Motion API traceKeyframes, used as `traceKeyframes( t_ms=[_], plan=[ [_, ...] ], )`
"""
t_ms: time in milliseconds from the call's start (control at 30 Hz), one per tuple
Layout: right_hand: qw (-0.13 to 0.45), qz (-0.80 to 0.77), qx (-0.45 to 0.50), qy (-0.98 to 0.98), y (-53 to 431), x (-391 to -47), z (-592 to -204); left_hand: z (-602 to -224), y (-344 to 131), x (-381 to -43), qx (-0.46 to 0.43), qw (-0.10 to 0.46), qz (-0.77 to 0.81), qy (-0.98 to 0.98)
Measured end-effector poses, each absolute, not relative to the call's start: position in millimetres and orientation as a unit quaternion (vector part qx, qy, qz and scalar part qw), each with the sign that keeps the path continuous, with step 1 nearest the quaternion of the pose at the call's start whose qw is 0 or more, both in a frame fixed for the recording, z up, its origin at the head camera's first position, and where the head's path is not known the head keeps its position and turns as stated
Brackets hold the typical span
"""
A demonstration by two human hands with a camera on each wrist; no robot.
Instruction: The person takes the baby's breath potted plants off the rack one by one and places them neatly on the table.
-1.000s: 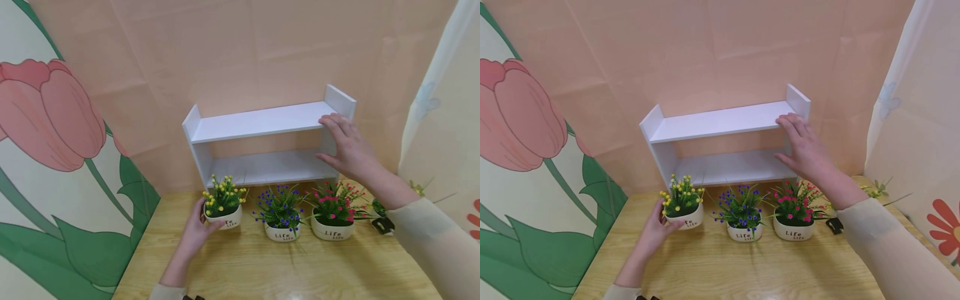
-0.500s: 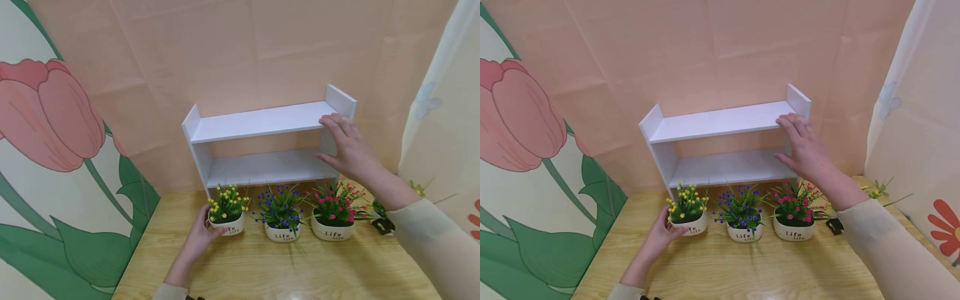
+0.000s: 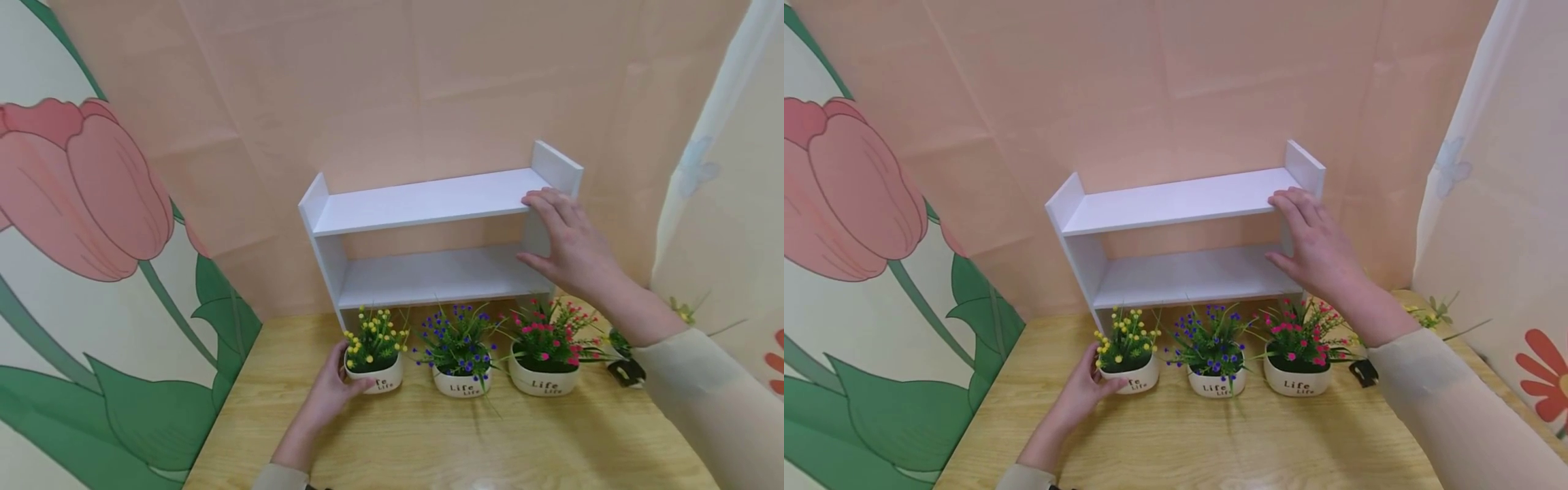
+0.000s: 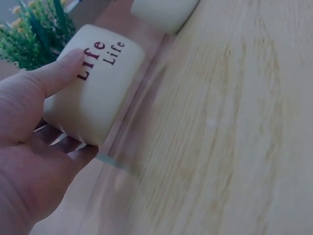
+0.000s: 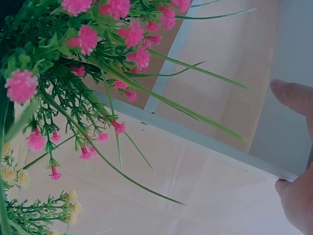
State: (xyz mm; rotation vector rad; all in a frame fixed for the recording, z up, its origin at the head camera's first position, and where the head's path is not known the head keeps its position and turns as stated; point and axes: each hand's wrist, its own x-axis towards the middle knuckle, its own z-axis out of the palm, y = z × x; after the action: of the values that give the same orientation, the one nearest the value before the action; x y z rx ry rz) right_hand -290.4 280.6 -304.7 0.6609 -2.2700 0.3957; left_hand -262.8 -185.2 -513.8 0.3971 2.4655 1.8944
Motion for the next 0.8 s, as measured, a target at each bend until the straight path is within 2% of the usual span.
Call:
traceKeyframes(
  t_ms=[800],
  plan=[
    [0.369,0.156,0.264,-0.878,281.6,-291.2,-304.8,-523.6,-185.0,-264.3,0.137,0.014,0.612,0.779]
  ],
)
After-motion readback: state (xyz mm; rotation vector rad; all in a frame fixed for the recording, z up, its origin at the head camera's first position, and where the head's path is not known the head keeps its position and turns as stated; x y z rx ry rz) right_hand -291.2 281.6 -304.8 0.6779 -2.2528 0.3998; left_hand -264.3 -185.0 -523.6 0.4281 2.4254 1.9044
